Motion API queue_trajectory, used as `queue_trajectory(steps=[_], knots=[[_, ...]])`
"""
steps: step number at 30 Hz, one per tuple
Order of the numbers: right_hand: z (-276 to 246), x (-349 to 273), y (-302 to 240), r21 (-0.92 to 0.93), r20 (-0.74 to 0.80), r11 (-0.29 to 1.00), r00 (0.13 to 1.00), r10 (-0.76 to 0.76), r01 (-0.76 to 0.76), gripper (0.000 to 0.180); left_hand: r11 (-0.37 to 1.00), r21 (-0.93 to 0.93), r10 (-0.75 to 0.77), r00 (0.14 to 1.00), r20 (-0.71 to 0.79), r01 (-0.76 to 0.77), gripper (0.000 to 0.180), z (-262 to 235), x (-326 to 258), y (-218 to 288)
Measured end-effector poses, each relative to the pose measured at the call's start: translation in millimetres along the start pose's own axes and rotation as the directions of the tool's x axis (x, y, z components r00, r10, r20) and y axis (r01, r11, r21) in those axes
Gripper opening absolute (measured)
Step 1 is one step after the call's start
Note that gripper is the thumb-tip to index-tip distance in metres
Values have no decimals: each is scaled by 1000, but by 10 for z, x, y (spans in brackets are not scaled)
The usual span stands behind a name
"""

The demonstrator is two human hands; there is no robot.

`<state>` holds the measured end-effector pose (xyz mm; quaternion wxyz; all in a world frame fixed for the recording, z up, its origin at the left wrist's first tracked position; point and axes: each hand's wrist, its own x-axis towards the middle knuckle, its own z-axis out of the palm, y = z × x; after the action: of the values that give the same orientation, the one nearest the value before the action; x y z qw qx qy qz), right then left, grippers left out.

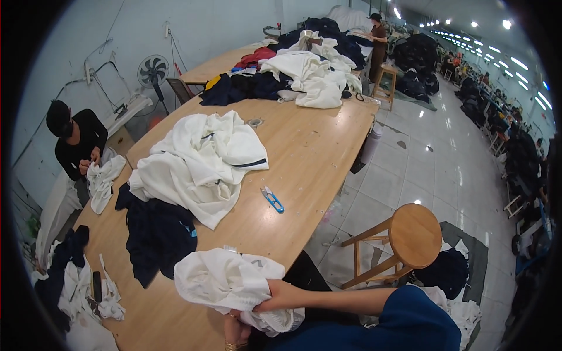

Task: Trimming loose threads from white shorts using a thread clipper.

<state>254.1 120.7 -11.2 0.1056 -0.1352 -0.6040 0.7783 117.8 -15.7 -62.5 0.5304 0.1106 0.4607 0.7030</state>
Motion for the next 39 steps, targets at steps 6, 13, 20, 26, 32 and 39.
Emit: queue_trajectory(steps=[6, 13, 20, 26, 32, 39], knots=[[20, -107, 53, -705, -328, 701, 828, -455, 106, 97, 994, 32, 104, 994, -24, -103, 57, 127, -30, 52], [-259, -206, 90, 164, -266, 986, 963, 38, 6, 75, 974, 225, -59, 983, 176, 18, 69, 455, -14, 381], [-1542, -404, -839, -26, -682, 978, 712, -170, 208, 61, 368, 855, 172, 930, 324, -366, 43, 152, 194, 561], [-2295, -200, -2054, -616, -553, 704, 444, -705, 352, 75, 1, 974, 374, 904, 208, -225, 49, -503, 51, 194], [-3176, 192, -1769, -767, -594, 639, 436, -676, -53, 83, -200, 974, 408, 896, 178, -103, 50, -297, 57, 50], [-3575, 518, -475, -598, -783, 344, 438, -441, -723, 78, -240, 965, 406, 892, 198, -104, 49, -312, 183, 90]])
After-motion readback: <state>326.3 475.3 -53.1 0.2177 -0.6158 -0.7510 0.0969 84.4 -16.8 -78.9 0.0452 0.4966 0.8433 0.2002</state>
